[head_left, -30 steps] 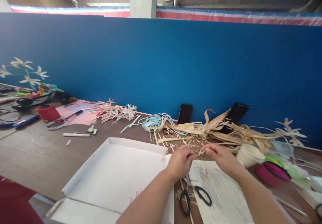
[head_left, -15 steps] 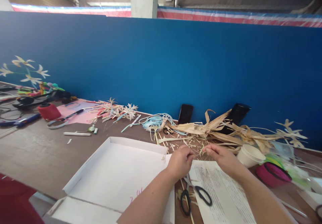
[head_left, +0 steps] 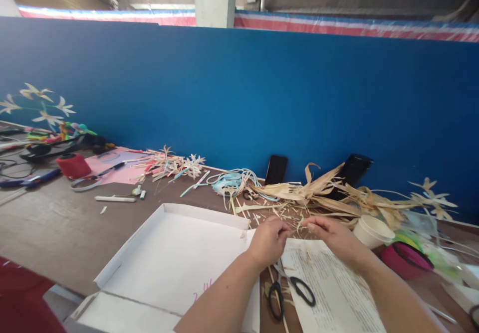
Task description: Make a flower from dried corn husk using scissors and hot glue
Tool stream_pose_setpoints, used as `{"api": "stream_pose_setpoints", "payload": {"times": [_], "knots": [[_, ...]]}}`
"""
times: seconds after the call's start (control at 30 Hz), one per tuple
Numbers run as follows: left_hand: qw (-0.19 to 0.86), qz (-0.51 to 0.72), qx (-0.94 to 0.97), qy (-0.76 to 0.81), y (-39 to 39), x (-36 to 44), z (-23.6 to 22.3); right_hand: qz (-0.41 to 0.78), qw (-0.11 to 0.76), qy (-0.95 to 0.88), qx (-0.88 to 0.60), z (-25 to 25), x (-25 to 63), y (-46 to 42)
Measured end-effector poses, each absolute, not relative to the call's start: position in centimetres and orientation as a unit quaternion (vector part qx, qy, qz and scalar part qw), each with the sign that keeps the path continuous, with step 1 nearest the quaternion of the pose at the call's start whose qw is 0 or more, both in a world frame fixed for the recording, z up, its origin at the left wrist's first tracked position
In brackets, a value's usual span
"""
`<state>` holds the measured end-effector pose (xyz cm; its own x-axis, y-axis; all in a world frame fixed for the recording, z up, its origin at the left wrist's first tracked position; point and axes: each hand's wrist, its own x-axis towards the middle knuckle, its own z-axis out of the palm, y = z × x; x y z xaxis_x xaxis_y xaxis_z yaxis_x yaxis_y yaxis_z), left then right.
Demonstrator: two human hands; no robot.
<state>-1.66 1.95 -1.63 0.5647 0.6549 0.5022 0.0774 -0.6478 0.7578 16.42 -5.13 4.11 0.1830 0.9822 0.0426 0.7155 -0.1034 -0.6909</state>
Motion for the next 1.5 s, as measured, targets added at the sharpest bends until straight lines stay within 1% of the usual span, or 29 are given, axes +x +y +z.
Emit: {"api": "stream_pose_setpoints", "payload": {"times": [0.17, 0.3, 0.57, 0.8, 1.0, 1.27, 1.5], "knots": [[0.352, 0.418, 0.806, 0.229, 2.0, -1.6, -1.7, 0.197, 0.328, -0.577, -0.721, 3.9, 16.7, -5.1], [0.351, 0.417, 0.805, 0.231, 2.0, -1.6, -1.8, 0.166, 0.320, -0.575, -0.735, 4.3, 16.3, -5.1], [0.349, 0.417, 0.806, 0.233, 2.0, -1.7, -1.8, 0.182, 0.296, -0.571, -0.744, 4.1, 16.2, -5.0], [0.350, 0.425, 0.804, 0.225, 1.9, -1.7, -1.7, 0.208, 0.327, -0.525, -0.758, 3.7, 16.1, -5.0], [0.344, 0.426, 0.805, 0.229, 1.9, -1.6, -1.8, 0.238, 0.401, -0.467, -0.751, 3.0, 15.3, -5.1], [0.345, 0.421, 0.806, 0.234, 1.8, -1.6, -1.7, 0.354, 0.550, -0.294, -0.697, 1.4, 13.8, -5.1], [0.346, 0.418, 0.802, 0.250, 1.9, -1.5, -1.9, 0.391, 0.621, -0.210, -0.646, 0.6, 12.7, -4.9]]}}
